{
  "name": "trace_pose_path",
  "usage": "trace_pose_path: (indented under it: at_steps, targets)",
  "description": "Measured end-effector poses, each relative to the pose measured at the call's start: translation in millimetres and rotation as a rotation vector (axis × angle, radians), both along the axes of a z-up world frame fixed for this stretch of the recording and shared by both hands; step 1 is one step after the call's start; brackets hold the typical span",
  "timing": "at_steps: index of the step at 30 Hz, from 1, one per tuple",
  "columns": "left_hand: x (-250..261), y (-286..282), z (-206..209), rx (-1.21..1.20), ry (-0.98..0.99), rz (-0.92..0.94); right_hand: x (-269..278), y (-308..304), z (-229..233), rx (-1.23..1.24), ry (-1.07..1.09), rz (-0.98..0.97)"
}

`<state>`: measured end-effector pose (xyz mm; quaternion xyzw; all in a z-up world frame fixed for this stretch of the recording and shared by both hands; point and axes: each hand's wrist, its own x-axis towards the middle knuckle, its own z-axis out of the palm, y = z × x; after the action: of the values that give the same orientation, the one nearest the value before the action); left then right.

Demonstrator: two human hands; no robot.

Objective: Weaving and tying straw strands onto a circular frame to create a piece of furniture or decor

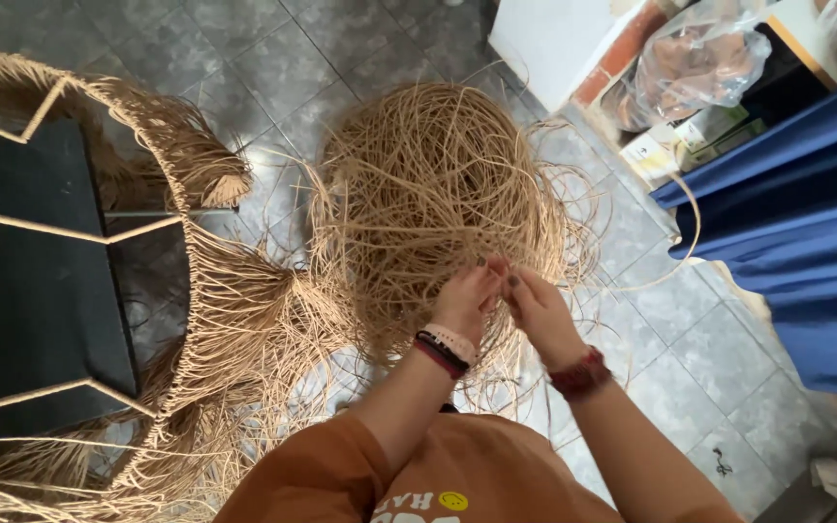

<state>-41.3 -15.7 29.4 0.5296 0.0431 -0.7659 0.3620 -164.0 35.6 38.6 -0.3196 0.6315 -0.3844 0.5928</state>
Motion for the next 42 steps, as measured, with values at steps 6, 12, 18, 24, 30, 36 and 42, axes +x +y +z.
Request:
trace_pose_path:
  at_steps: [6, 12, 18, 24, 30, 36, 42]
  targets:
    - [32, -35, 13, -0.034, 0.208, 0.245, -49, 64, 64, 0.141, 0.233, 0.215]
    - [0, -22, -14, -0.164, 0.019, 0.070, -14, 24, 62, -0.012, 0.194, 0.459]
    - [1, -7, -17, -0.194, 0.032, -0.072, 3, -13, 33, 0.056, 0.356, 0.108]
    - [24, -32, -33, -0.117, 0.192, 0.153, -41, 51, 60, 0.155, 0.247, 0.403]
    - [-15, 0, -79, -0.201, 0.081, 0.019, -4, 3, 4, -0.024, 0.221, 0.304]
    - [16, -6, -85, -0.208, 0.033, -0.032, -24, 28, -4, -0.006, 0.419, 0.265]
    - [29, -25, -65, -0.158, 0.033, 0.028, -24, 51, 63, 0.149, 0.207, 0.330]
